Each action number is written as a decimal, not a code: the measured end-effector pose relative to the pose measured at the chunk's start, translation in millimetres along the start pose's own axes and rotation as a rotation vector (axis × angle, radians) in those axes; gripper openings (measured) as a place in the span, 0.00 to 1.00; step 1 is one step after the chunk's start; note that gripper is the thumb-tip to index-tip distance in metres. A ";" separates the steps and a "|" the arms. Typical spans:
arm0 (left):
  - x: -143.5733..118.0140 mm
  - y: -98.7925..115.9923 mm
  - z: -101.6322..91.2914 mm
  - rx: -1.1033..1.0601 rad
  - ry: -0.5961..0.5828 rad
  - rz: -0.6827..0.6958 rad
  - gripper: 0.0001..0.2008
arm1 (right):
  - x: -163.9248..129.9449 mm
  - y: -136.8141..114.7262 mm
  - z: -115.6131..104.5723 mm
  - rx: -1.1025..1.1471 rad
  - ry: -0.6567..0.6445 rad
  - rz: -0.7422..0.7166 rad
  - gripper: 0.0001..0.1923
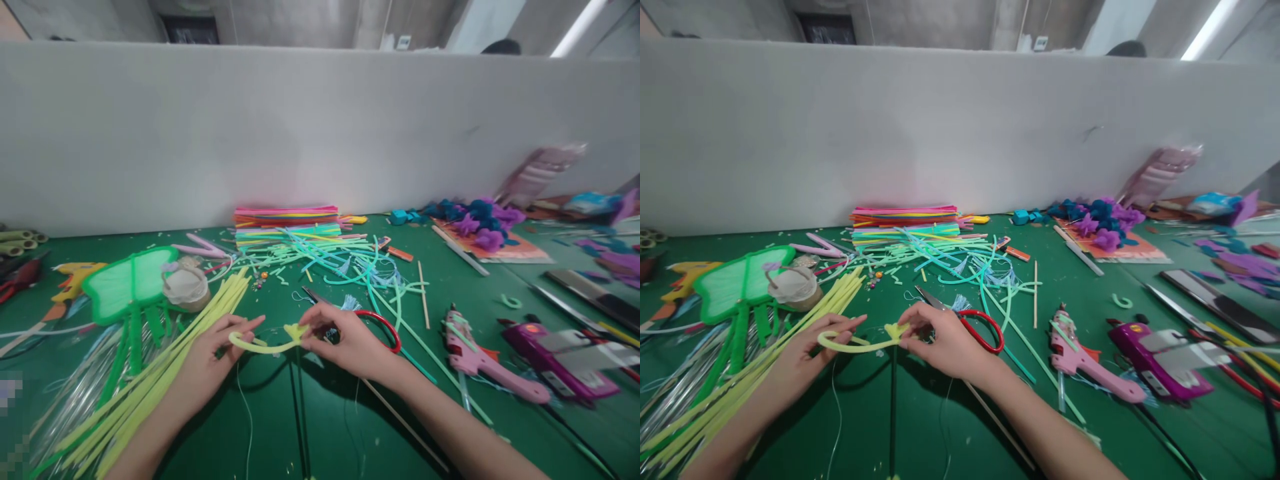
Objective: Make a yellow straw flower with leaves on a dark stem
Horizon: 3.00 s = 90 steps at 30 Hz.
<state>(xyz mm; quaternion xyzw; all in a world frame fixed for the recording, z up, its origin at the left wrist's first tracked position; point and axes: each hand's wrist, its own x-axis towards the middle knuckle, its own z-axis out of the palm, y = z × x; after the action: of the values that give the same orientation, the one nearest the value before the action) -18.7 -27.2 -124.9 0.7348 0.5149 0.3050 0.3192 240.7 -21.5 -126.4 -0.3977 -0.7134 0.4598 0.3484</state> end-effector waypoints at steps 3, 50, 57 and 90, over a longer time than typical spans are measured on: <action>-0.6 6.2 -0.6 -0.116 -0.133 -0.089 0.21 | -0.9 -0.7 0.1 0.041 -0.017 0.021 0.17; -4.9 -4.6 4.8 -0.652 -0.297 -0.306 0.14 | -1.4 -5.6 -15.6 0.543 -0.298 0.130 0.15; 4.6 -14.3 6.3 -0.696 -0.076 -0.386 0.16 | -1.6 -7.0 -17.2 0.581 -0.307 0.121 0.13; 19.8 82.4 20.2 0.628 -0.224 0.518 0.14 | 1.6 5.7 -21.6 0.467 -0.240 0.225 0.25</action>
<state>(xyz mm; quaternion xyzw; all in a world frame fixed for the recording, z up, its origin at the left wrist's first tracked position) 49.0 -33.4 -70.3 0.9302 0.3431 0.1219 0.0465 260.1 -10.3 -124.2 -0.3260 -0.5759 0.6911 0.2905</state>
